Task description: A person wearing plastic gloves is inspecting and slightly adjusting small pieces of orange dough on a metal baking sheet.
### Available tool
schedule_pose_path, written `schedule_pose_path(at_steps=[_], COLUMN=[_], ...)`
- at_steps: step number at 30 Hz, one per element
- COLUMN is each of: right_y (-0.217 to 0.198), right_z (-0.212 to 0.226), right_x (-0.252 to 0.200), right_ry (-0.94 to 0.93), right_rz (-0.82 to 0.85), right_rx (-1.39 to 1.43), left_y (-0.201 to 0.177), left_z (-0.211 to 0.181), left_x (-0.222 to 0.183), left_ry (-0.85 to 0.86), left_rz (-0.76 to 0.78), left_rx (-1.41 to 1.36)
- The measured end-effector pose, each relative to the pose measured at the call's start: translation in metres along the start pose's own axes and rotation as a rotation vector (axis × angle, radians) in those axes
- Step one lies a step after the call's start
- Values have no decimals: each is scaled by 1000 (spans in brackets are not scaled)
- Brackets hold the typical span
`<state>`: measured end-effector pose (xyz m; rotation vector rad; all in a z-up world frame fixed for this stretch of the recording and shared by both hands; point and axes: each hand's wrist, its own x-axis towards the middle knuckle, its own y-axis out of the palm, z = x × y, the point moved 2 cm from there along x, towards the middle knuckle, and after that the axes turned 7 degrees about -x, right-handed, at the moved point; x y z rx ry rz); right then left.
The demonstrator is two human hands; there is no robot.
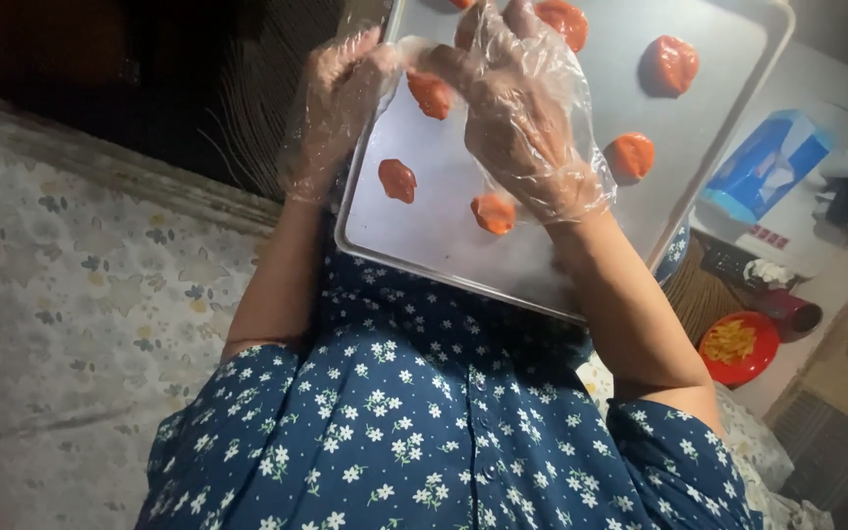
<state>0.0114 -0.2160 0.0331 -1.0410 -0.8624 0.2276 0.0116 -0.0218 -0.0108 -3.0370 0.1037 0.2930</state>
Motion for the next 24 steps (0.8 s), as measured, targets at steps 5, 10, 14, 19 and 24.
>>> schedule_pose_path(at_steps=[5, 10, 14, 19, 24], right_y=[0, 0, -11, -5, 1], right_z=[4, 3, 6, 0, -8], right_x=[-2, -3, -3, -7, -11], right_ry=[-63, -58, -63, -69, -99], right_rz=[19, 32, -42, 20, -25], right_rx=[-33, -96, -118, -170, -12], left_y=[-1, 4, 5, 5, 5], left_z=[24, -1, -6, 7, 4], left_x=[9, -1, -2, 3, 1], left_ry=[163, 105, 89, 173, 153], left_rz=[24, 23, 29, 60, 81], left_rx=[-56, -7, -19, -117, -77])
